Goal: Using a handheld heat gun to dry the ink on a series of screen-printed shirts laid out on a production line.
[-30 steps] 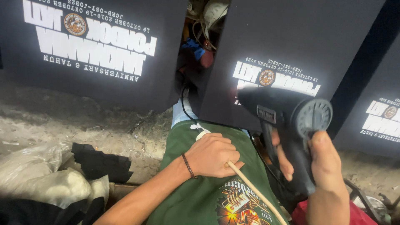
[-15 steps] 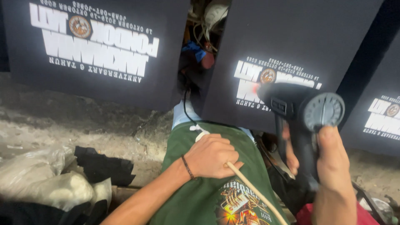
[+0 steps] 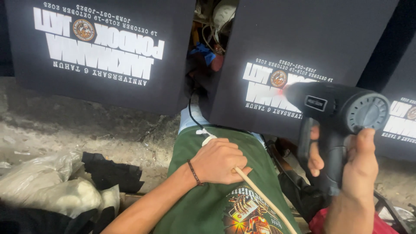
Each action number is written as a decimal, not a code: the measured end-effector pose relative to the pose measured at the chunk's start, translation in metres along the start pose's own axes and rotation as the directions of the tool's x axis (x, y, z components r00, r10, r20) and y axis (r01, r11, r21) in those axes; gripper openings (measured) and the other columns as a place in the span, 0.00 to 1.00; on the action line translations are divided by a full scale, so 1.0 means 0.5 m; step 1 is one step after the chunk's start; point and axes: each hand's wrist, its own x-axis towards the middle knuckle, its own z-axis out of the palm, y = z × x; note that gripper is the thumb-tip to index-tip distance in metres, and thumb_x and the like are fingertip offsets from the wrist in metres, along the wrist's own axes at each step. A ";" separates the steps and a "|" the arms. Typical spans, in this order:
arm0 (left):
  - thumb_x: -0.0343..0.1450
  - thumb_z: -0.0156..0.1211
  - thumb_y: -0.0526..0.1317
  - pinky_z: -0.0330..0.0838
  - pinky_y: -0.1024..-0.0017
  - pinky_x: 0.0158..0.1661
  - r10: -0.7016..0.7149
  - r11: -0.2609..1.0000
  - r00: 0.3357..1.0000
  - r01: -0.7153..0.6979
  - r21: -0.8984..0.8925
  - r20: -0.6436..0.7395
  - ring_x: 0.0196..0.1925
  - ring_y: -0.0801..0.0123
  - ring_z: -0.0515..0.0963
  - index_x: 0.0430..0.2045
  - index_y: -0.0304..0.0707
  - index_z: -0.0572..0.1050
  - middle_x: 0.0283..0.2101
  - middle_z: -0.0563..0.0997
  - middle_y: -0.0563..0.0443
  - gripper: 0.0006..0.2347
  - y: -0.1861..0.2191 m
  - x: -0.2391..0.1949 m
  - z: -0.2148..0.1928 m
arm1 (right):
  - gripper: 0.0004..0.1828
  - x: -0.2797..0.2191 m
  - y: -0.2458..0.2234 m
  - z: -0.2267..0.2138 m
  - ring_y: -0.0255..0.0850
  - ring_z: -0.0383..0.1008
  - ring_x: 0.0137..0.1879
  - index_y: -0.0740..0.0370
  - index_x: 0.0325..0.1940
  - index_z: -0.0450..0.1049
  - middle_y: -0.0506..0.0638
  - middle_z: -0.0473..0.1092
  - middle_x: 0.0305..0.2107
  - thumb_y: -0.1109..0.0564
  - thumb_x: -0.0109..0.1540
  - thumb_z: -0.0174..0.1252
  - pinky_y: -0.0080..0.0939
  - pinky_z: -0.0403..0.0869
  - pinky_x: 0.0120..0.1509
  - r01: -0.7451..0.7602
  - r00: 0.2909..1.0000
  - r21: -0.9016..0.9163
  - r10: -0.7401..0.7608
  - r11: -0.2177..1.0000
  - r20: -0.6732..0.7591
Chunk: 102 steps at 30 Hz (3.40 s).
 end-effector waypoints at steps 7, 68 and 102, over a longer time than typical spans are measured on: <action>0.69 0.65 0.43 0.58 0.68 0.24 0.007 1.000 1.000 -0.007 -0.010 0.024 0.17 0.66 0.61 0.08 0.46 0.58 0.12 0.62 0.60 0.21 0.000 0.019 -0.002 | 0.39 0.020 0.007 0.078 0.37 0.60 0.16 0.74 0.50 0.64 0.61 0.68 0.38 0.30 0.67 0.51 0.35 0.66 0.14 -0.008 0.997 0.324 -0.018 0.946 0.076; 0.67 0.69 0.45 0.57 0.70 0.23 -0.029 0.999 0.998 0.028 0.026 0.053 0.17 0.66 0.59 0.07 0.48 0.58 0.11 0.56 0.59 0.23 0.012 0.045 0.037 | 0.39 -0.017 0.006 -0.073 0.35 0.61 0.19 0.68 0.52 0.69 0.55 0.71 0.37 0.27 0.65 0.53 0.30 0.61 0.17 0.093 0.977 0.275 -0.034 0.957 -0.211; 0.68 0.66 0.43 0.58 0.68 0.23 0.007 1.000 0.999 -0.007 0.014 0.034 0.17 0.66 0.60 0.08 0.47 0.58 0.12 0.59 0.59 0.21 0.012 0.052 0.026 | 0.36 0.017 0.008 -0.003 0.40 0.63 0.19 0.69 0.58 0.64 0.60 0.69 0.40 0.32 0.68 0.52 0.37 0.67 0.15 0.036 0.998 0.365 -0.054 0.930 0.038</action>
